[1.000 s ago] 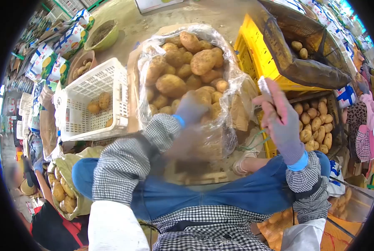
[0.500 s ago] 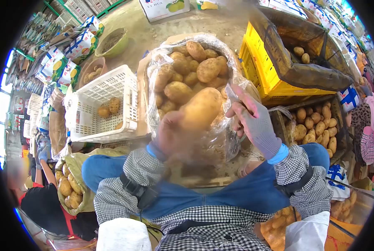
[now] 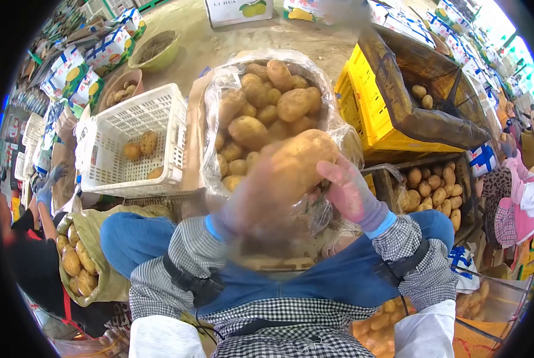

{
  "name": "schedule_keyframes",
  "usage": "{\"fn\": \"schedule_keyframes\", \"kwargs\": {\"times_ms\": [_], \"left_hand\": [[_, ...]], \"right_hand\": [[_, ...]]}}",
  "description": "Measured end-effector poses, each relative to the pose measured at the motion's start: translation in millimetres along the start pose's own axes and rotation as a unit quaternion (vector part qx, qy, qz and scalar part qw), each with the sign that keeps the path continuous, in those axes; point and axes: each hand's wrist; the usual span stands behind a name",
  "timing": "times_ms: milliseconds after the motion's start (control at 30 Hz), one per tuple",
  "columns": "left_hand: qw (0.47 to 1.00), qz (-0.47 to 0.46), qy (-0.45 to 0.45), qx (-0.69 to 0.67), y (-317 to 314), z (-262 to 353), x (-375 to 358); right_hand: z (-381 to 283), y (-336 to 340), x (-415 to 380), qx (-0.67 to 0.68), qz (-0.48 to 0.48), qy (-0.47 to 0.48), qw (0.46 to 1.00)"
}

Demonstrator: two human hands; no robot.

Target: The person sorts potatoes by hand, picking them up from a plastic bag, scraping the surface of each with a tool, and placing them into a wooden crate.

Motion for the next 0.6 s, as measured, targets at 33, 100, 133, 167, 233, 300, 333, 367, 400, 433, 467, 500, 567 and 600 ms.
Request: {"fn": "schedule_keyframes", "kwargs": {"times_ms": [33, 100, 133, 167, 233, 300, 333, 367, 400, 433, 467, 500, 567, 600], "left_hand": [[0.991, -0.019, 0.041, -0.126, 5, 0, 3], [0.920, -0.056, 0.113, -0.371, 11, -3, 3], [0.970, -0.047, 0.094, -0.218, 11, -6, 0], [0.995, -0.038, 0.075, -0.059, 9, -10, -2], [0.990, -0.012, 0.044, 0.131, 8, -17, -3], [0.998, 0.016, 0.048, 0.048, 10, -22, -3], [0.996, 0.035, 0.059, -0.062, 12, -22, -2], [0.947, 0.045, 0.093, -0.305, 19, -18, 1], [0.838, 0.052, 0.122, -0.529, 23, -17, 0], [0.947, 0.051, 0.096, -0.302, 21, -22, -1], [0.995, 0.045, 0.065, -0.054, 17, -28, -1], [0.995, 0.051, 0.073, -0.049, 17, -28, 0], [0.949, 0.074, 0.126, -0.281, 19, -23, 2], [0.845, 0.088, 0.165, -0.501, 22, -20, 3]], "right_hand": [[0, -1, 1, -0.034, -0.003, 0.011, 0.999], [10, 0, 6, -0.106, 0.045, 0.061, 0.991], [12, 2, 6, -0.139, 0.075, 0.079, 0.984], [13, 3, 6, -0.172, 0.106, 0.095, 0.975], [2, 11, 6, -0.237, 0.175, 0.115, 0.949], [6, 10, 3, -0.314, 0.128, 0.106, 0.935], [7, 11, 2, -0.354, 0.102, 0.100, 0.924], [12, 13, 3, -0.365, 0.081, 0.107, 0.921], [16, 14, 4, -0.375, 0.061, 0.113, 0.918], [25, 15, 8, -0.358, 0.047, 0.132, 0.923], [27, 14, 8, -0.371, 0.027, 0.125, 0.920], [29, 12, 8, -0.384, 0.007, 0.119, 0.916], [36, 4, 7, -0.488, -0.043, 0.134, 0.861], [38, 1, 7, -0.536, -0.069, 0.142, 0.829]]}}
Point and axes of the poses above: each hand's wrist, its own x-axis towards the middle knuckle, its own y-axis out of the back of the hand, z = x × y, and after that the axes turned 10 degrees about -z, right-handed
